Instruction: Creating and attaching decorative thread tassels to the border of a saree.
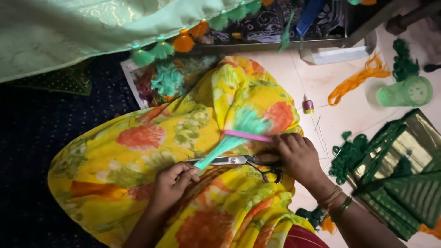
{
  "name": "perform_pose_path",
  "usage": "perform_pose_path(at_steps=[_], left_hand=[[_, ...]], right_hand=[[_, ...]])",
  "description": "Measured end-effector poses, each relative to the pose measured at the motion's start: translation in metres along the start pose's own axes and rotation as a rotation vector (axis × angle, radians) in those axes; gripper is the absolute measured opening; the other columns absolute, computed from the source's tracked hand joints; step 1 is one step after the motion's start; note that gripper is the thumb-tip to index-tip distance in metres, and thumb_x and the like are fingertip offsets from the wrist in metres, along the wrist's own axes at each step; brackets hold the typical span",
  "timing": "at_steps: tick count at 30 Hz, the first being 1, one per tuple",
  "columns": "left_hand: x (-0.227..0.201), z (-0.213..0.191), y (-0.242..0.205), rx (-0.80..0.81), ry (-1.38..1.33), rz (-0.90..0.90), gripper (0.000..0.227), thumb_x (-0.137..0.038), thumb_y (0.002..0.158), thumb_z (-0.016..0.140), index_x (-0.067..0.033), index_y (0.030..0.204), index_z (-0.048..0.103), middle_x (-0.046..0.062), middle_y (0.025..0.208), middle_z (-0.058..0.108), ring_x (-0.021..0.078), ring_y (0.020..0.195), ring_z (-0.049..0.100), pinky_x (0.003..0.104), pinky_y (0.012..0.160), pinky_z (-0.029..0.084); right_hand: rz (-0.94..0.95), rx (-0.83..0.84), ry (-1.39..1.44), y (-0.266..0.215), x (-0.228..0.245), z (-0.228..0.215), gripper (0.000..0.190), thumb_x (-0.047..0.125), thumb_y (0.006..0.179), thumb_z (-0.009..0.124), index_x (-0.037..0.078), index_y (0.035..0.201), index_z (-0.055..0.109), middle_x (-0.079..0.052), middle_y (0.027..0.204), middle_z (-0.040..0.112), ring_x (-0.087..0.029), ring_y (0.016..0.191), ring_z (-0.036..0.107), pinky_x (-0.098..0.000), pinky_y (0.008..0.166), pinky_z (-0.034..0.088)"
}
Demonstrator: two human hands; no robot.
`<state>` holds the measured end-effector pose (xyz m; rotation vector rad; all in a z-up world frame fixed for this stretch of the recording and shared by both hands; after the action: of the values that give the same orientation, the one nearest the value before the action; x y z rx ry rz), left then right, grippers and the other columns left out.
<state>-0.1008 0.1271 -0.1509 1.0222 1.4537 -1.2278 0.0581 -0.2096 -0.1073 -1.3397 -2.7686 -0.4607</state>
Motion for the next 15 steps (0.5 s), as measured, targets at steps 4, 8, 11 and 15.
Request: perform_pose_path(at_steps=[4,8,11,15], left_hand=[[-0.007,-0.001,-0.003,-0.025,0.071,0.030,0.012,-0.008,0.096,0.065,0.0012,0.096,0.073,0.003,0.080,0.075,0.0089,0.075,0.069,0.024,0.073,0.055],[0.007,0.000,-0.004,-0.009,-0.027,-0.068,0.012,-0.009,0.097,0.066,0.0016,0.095,0.071,0.004,0.079,0.072,0.0091,0.075,0.066,0.025,0.074,0.053],[-0.006,-0.001,0.001,-0.026,0.026,-0.062,0.011,-0.009,0.096,0.067,0.0014,0.094,0.072,0.004,0.078,0.073,0.0091,0.074,0.066,0.025,0.072,0.053],[0.017,-0.003,-0.003,-0.027,-0.020,-0.042,0.012,-0.009,0.096,0.065,0.0000,0.098,0.073,0.004,0.078,0.074,0.0088,0.074,0.068,0.025,0.072,0.054]], right_hand=[[0.248,0.047,0.081,0.018,-0.009,-0.016,0.020,0.018,0.095,0.061,0.011,0.114,0.062,-0.014,0.099,0.070,-0.037,0.086,0.068,-0.0468,0.071,0.055],[0.255,-0.064,0.072,0.010,-0.001,-0.021,0.024,0.015,0.099,0.059,0.011,0.123,0.062,-0.013,0.098,0.070,-0.036,0.077,0.068,-0.0456,0.065,0.055],[0.174,-0.062,0.032,0.013,-0.002,-0.024,0.029,0.013,0.096,0.061,0.010,0.125,0.061,-0.013,0.096,0.070,-0.035,0.075,0.069,-0.0443,0.063,0.056],[0.435,-0.020,0.076,0.012,-0.015,-0.012,0.028,0.020,0.097,0.067,0.013,0.124,0.063,-0.012,0.089,0.071,-0.036,0.073,0.068,-0.0456,0.060,0.054]])
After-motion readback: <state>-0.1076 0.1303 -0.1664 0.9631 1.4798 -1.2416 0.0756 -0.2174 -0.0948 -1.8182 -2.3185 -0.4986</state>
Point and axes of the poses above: each hand's wrist, its own y-axis towards the middle knuckle, its own z-axis out of the palm, x = y × z, the point moved 6 cm from there along y, towards the middle knuckle
